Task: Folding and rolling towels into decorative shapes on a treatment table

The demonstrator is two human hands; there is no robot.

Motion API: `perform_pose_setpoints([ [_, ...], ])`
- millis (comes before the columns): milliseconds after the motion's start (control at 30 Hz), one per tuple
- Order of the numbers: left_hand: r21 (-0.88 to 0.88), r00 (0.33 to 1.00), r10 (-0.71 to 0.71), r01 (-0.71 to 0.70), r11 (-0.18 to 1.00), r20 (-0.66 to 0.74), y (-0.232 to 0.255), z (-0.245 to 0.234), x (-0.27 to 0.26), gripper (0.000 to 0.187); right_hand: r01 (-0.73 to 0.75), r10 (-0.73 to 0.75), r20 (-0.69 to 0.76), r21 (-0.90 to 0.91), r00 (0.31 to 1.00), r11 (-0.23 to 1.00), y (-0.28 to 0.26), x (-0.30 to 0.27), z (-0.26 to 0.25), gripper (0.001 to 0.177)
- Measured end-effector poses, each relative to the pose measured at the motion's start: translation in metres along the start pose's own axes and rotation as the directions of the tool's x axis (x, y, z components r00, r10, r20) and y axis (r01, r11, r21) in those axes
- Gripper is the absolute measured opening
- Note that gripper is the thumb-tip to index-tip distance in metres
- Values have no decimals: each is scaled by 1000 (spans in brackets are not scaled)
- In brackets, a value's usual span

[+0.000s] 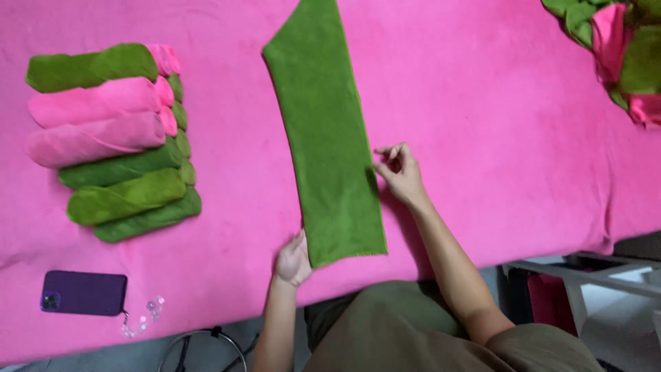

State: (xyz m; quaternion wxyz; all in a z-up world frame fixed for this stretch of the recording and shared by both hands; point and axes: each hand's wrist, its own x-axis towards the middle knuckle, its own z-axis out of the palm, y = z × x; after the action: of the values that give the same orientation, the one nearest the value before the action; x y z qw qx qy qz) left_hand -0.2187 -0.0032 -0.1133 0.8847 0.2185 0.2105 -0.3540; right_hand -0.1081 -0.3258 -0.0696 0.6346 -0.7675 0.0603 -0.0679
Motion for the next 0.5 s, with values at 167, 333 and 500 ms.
perform_pose_setpoints([
  [167, 117, 997, 70, -67, 991, -17, -12, -59, 25, 61, -115, 138, 111, -199, 984, 973, -3, -58, -3, 44],
  [333, 743, 903, 420, -341, 576, 89, 10, 8, -24, 81, -183, 280, 391, -267, 877, 946, -7, -121, -6, 44],
  [500, 883, 877, 477, -264, 388, 52, -5, 43, -54, 85, -200, 263, 296, -227, 918, 953, -6, -166, -7, 37],
])
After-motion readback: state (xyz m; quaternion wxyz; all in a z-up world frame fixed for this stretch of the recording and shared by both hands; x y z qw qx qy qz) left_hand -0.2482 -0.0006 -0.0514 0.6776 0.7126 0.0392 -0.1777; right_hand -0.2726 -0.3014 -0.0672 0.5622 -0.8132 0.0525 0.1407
